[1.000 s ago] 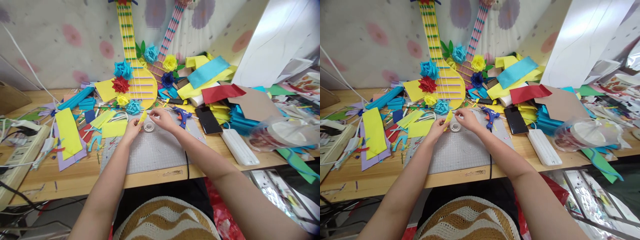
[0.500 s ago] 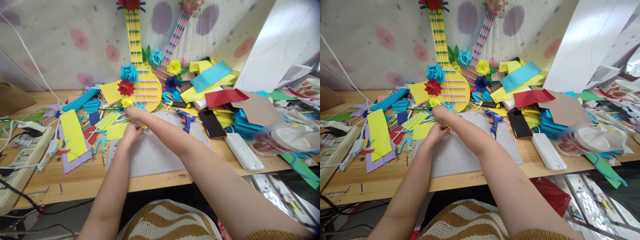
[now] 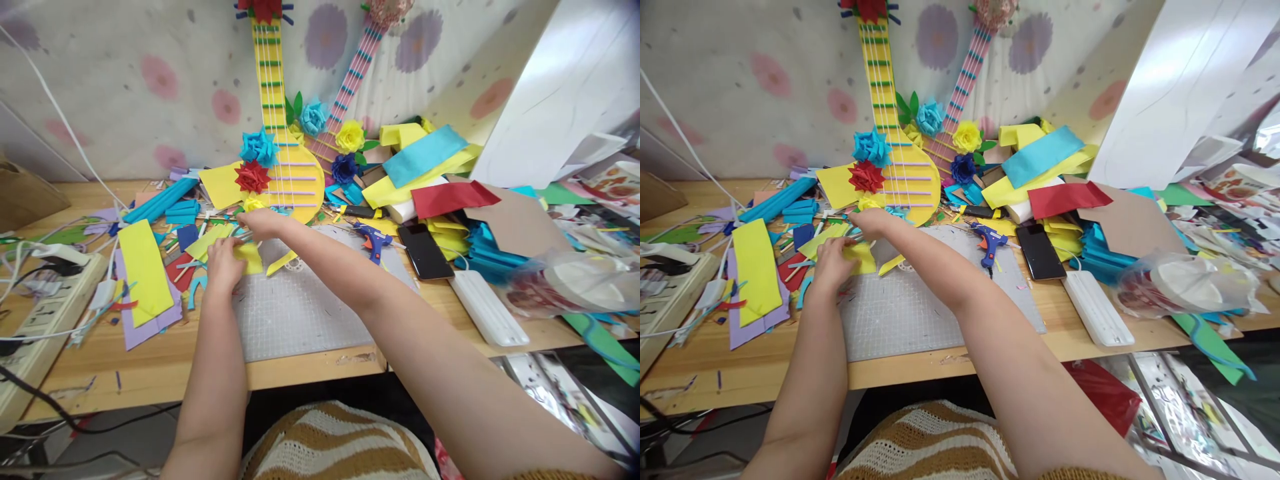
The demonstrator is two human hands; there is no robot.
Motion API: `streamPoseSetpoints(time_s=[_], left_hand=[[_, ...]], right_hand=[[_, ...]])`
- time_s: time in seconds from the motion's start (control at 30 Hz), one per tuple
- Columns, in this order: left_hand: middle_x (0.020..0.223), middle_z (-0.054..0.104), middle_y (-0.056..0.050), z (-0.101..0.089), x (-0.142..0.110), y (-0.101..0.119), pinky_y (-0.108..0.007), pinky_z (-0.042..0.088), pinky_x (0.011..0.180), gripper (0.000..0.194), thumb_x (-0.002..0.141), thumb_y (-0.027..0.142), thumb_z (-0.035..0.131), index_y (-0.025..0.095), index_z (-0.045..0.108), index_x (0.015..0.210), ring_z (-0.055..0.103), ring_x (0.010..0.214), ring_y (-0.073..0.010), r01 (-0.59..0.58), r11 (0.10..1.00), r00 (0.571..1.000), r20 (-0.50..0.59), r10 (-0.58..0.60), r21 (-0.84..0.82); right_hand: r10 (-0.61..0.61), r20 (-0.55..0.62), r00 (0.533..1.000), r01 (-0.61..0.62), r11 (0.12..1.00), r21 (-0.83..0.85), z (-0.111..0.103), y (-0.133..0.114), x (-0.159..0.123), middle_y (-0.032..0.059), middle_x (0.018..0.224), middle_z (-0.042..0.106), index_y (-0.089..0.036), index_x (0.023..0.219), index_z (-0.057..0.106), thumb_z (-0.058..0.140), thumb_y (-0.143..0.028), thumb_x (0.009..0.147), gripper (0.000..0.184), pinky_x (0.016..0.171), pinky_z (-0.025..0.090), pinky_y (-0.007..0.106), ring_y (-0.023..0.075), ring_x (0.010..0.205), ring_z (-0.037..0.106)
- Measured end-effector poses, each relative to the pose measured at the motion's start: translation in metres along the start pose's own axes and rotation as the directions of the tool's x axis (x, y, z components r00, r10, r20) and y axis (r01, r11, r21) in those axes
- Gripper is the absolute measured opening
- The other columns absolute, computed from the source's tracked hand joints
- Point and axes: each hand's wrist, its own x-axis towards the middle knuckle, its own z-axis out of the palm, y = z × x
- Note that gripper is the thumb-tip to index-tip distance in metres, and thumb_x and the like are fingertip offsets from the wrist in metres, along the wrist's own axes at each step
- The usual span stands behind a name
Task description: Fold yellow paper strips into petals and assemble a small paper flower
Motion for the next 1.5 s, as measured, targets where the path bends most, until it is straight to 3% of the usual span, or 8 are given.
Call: streamPoseSetpoints(time_s=[0.3, 0.53, 0.7, 0.87, 0.97, 1.17, 1.33, 1.5], left_hand=[[0.090, 0.057, -0.009, 0.003, -0.001, 0.005, -0.043, 0.036, 0.086, 0.013, 0.063, 0.016, 0.058, 0.022, 0.060, 0.075, 0.046, 0.099, -0.0312, 0.035, 0.997, 0.999, -0.009, -0.034, 0.063], [0.092, 0.061, -0.005, -0.008, -0.001, 0.001, -0.037, 0.036, 0.088, 0.013, 0.060, 0.012, 0.055, 0.021, 0.054, 0.070, 0.050, 0.100, -0.0262, -0.011, 0.997, 1.000, 0.007, 0.011, -0.074], [0.084, 0.061, -0.001, -0.014, 0.009, -0.017, -0.030, 0.043, 0.076, 0.030, 0.058, 0.025, 0.064, 0.020, 0.051, 0.085, 0.058, 0.082, -0.0187, 0.084, 0.925, 0.995, 0.078, -0.059, -0.370], [0.079, 0.065, -0.001, -0.041, 0.041, -0.038, -0.029, 0.049, 0.061, 0.056, 0.043, 0.033, 0.077, 0.019, 0.050, 0.090, 0.061, 0.067, -0.0180, 0.287, 0.736, 0.941, 0.325, -0.096, -0.614], [0.067, 0.064, -0.001, -0.050, 0.064, -0.046, -0.029, 0.048, 0.054, 0.050, 0.043, 0.030, 0.078, 0.019, 0.051, 0.084, 0.061, 0.057, -0.0190, 0.364, 0.773, 0.900, 0.410, -0.148, -0.520], [0.090, 0.068, -0.007, -0.028, 0.092, -0.055, -0.031, 0.049, 0.075, 0.044, 0.046, 0.029, 0.074, 0.016, 0.056, 0.085, 0.064, 0.087, -0.0239, 0.181, 0.976, 0.926, 0.354, -0.129, -0.118], [0.103, 0.065, -0.010, -0.021, 0.088, -0.048, -0.030, 0.046, 0.077, 0.044, 0.057, 0.025, 0.065, 0.017, 0.055, 0.099, 0.062, 0.094, -0.0250, 0.078, 0.988, 0.927, 0.355, -0.120, 0.133], [0.107, 0.063, -0.010, -0.023, 0.077, -0.042, -0.033, 0.046, 0.076, 0.047, 0.061, 0.022, 0.062, 0.020, 0.051, 0.107, 0.060, 0.095, -0.0273, 0.031, 0.970, 0.951, 0.291, -0.102, 0.239]], right_hand=[[0.002, 0.012, 1.000, -0.003, 0.995, 0.099, -0.001, 0.000, -0.011, 0.0081, 0.099, 0.063, -0.017, 0.102, 0.047, 0.057, -0.013, 0.068, 0.036, 0.062, 0.036, 0.024, 0.0192, 0.083, 0.058], [0.065, -0.063, 0.996, -0.060, 0.995, 0.084, 0.012, 0.000, -0.013, 0.0097, 0.111, 0.059, -0.015, 0.103, 0.052, 0.055, -0.013, 0.069, 0.034, 0.069, 0.041, 0.026, 0.0211, 0.097, 0.056], [0.090, -0.011, 0.996, -0.090, 0.996, 0.002, 0.020, -0.003, -0.019, 0.0095, 0.109, 0.059, -0.017, 0.098, 0.060, 0.052, -0.011, 0.072, 0.028, 0.070, 0.045, 0.029, 0.0224, 0.096, 0.059], [0.103, -0.061, 0.993, -0.106, 0.994, -0.039, 0.022, -0.004, -0.023, 0.0113, 0.109, 0.059, -0.016, 0.102, 0.059, 0.048, -0.010, 0.075, 0.030, 0.068, 0.047, 0.030, 0.0230, 0.093, 0.061], [0.118, -0.074, 0.990, -0.121, 0.992, -0.041, 0.026, -0.004, -0.024, 0.0117, 0.109, 0.059, -0.016, 0.105, 0.057, 0.046, -0.010, 0.076, 0.031, 0.069, 0.047, 0.031, 0.0229, 0.093, 0.061], [0.105, -0.092, 0.990, -0.110, 0.993, -0.052, 0.026, -0.002, -0.024, 0.0115, 0.109, 0.060, -0.016, 0.104, 0.057, 0.049, -0.013, 0.077, 0.028, 0.072, 0.046, 0.030, 0.0229, 0.097, 0.058], [0.109, -0.116, 0.987, -0.117, 0.991, -0.060, 0.011, 0.012, -0.038, 0.0099, 0.107, 0.059, -0.018, 0.101, 0.057, 0.050, -0.014, 0.077, 0.026, 0.074, 0.042, 0.030, 0.0228, 0.100, 0.055], [0.188, -0.188, 0.964, -0.190, 0.982, 0.003, -0.002, 0.036, -0.080, 0.0070, 0.105, 0.060, -0.019, 0.098, 0.058, 0.053, -0.014, 0.070, 0.029, 0.070, 0.038, 0.028, 0.0218, 0.096, 0.054]])
